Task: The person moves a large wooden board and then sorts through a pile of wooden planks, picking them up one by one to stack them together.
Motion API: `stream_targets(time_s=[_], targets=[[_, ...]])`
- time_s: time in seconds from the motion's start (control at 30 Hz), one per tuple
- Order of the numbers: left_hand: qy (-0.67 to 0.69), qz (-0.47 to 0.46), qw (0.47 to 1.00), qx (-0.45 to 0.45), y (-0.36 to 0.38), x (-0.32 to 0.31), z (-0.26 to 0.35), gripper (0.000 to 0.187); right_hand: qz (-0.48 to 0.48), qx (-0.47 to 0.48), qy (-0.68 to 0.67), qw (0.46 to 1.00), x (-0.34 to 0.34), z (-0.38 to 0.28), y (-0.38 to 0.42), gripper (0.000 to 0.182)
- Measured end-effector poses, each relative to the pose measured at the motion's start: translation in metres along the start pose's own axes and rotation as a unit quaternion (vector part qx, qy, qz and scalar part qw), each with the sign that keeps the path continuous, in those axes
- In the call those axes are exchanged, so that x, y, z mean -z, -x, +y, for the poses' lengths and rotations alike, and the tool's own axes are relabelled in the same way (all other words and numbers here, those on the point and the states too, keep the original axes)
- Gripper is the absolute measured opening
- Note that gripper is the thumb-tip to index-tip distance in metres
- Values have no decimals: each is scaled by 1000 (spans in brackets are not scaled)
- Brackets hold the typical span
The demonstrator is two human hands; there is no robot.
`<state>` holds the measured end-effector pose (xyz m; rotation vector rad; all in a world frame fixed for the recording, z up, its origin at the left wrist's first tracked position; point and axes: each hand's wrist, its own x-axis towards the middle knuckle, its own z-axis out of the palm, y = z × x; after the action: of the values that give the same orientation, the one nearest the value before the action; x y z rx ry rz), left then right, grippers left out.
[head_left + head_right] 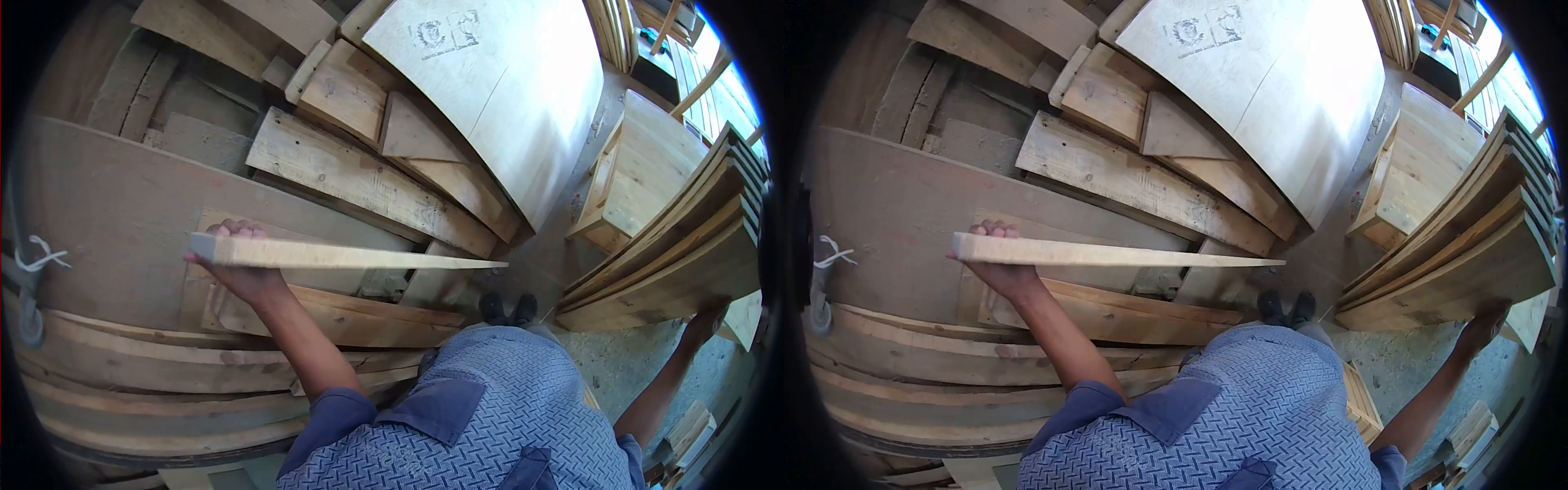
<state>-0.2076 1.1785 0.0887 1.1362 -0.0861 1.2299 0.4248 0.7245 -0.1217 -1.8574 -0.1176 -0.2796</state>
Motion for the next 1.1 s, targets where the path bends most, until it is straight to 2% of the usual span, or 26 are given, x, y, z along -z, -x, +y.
stream_targets(time_s=[0.03, 0.07, 0.13, 0.17, 0.2, 0.27, 0.4, 0.47, 0.5, 0.57, 0.67, 0.7, 0.77, 0.83, 0.87, 0.9, 0.97, 1.03, 1.07, 1.1], targets=[[-92, 200, 974, -49, -4, -42, -8, 61, 1, 20, 13, 1000, 3, 8, -4, 69], [-76, 167, 982, -42, -4, -42, -6, 65, 5, 17, 17, 1000, 3, 4, -2, 69], [-68, -2, 997, 45, -13, -25, 11, 68, 6, 8, -40, 999, -1, -2, 2, 66], [-48, -20, 998, 36, -13, -21, 11, 74, 17, 45, -30, 998, 0, 8, -1, 62], [-45, -22, 998, 40, -13, -18, 11, 74, 20, 43, -26, 999, 1, 10, -1, 62], [-54, -87, 993, 55, -17, -20, 11, 72, 25, 67, -13, 997, 4, 12, -4, 58], [-45, -114, 991, 60, -21, -35, 4, 66, 11, 49, 28, 998, 4, 10, -9, 56], [-42, -120, 990, 61, -23, -45, -2, 61, 57, 105, 60, 991, -8, -22, 5, 54], [-41, -126, 989, 58, -24, -48, -5, 56, 58, 104, 62, 991, -7, -28, 9, 54], [-40, -126, 989, 59, -26, -49, -9, 55, 157, 210, 178, 949, -7, -40, 18, 51], [-33, -126, 990, 45, -28, -53, -19, 56, 176, 225, 123, 950, -23, -75, 55, 49], [-29, -125, 991, 32, -29, -55, -24, 59, 130, 259, 118, 950, -31, -92, 71, 47], [-14, -139, 990, 31, -34, -61, -34, 58, 57, 270, 35, 960, -61, -116, 108, 42], [0, -154, 988, 29, -39, -64, -45, 58, -90, 315, -98, 940, -89, -149, 143, 34], [8, -174, 984, 33, -43, -64, -49, 58, -175, 313, -109, 927, -98, -159, 161, 33], [17, -193, 980, 36, -47, -65, -54, 58, -259, 309, -121, 907, -106, -170, 175, 35], [22, -200, 979, 41, -53, -72, -65, 59, -457, 294, -141, 828, -117, -197, 198, 51], [46, -233, 970, 54, -65, -77, -77, 61, -544, 346, -133, 752, -127, -215, 217, 63], [47, -236, 969, 51, -69, -81, -85, 61, -541, 350, -132, 753, -130, -228, 226, 63], [55, -230, 969, 69, -73, -89, -93, 63, -570, 355, -149, 726, -132, -240, 235, 65]])
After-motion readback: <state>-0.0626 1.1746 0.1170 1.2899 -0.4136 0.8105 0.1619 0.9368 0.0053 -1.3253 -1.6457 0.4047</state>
